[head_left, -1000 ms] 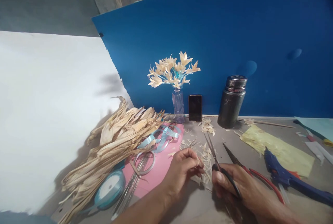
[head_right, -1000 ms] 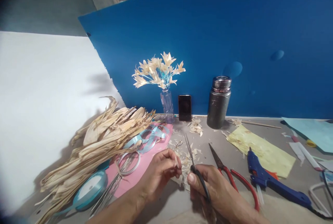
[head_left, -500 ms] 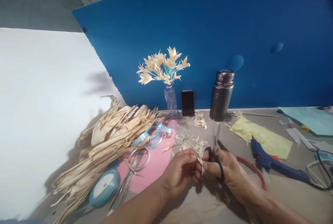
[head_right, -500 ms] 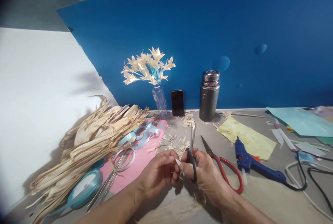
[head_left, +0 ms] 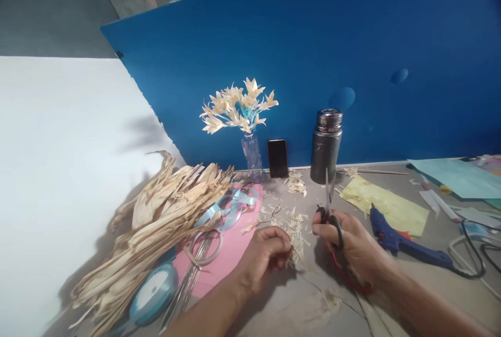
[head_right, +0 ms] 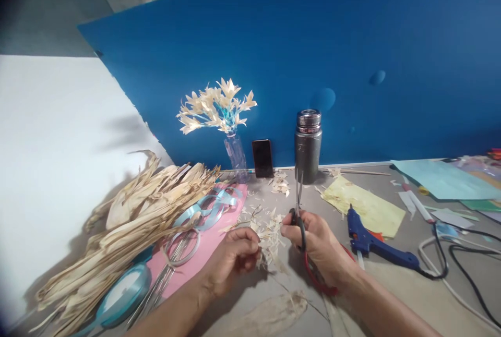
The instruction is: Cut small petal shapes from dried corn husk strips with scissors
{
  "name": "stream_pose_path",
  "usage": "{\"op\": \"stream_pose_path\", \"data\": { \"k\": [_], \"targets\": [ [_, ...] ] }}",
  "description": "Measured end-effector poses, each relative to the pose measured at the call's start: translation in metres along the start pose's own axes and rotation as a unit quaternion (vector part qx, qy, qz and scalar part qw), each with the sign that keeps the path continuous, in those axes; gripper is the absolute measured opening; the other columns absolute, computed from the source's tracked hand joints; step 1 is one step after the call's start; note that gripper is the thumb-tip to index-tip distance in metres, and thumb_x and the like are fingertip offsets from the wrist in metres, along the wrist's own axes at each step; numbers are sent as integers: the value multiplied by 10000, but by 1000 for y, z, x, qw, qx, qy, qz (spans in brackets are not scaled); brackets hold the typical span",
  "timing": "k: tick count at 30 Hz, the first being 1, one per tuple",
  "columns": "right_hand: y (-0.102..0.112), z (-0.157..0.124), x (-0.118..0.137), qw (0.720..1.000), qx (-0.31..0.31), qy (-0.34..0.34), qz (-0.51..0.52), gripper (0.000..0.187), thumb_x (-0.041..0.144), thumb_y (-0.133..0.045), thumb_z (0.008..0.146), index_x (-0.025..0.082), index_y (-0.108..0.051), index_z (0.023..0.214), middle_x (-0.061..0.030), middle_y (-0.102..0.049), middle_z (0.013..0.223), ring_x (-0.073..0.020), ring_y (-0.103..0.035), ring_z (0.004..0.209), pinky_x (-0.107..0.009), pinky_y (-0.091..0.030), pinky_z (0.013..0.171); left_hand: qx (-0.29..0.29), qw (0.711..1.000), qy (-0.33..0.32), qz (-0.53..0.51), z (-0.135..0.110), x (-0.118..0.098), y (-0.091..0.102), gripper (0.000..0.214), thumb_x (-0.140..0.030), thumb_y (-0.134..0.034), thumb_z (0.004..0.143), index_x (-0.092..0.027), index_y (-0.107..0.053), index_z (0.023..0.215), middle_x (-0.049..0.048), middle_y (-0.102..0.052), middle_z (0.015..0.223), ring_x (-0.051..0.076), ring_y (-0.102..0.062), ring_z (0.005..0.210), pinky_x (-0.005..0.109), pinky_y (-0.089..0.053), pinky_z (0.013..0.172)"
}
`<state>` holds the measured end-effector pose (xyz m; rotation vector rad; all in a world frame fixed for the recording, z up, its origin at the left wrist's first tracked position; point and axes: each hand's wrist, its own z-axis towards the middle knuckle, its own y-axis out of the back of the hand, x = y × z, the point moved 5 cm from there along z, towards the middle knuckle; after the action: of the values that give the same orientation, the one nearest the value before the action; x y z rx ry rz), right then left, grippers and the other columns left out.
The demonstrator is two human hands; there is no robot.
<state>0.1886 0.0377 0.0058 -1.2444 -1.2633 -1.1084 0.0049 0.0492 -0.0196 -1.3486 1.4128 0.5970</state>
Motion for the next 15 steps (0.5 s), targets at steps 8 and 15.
{"op": "stream_pose_path", "data": {
  "k": [8, 15],
  "targets": [
    [21, 14, 4, 993, -57, 25, -103, 461, 613, -593, 843, 174, -613, 702, 80, -381, 473, -90, -329, 422, -219, -219, 432, -55, 993, -47, 96, 62, -38, 5, 193, -286, -746, 781, -117, -655, 809, -6, -614, 653, 80, -495, 475, 204, -374, 446],
    [29, 29, -5, 986, -58, 46, -150, 448, 561, -623, 818, 172, -615, 596, 61, -405, 395, -93, -345, 353, -228, -225, 406, -29, 990, -64, 120, 111, -68, -32, 360, -370, -620, 935, -179, -606, 1240, 83, -612, 1266, 268, -628, 1075, 452, -554, 889]
  ]
}}
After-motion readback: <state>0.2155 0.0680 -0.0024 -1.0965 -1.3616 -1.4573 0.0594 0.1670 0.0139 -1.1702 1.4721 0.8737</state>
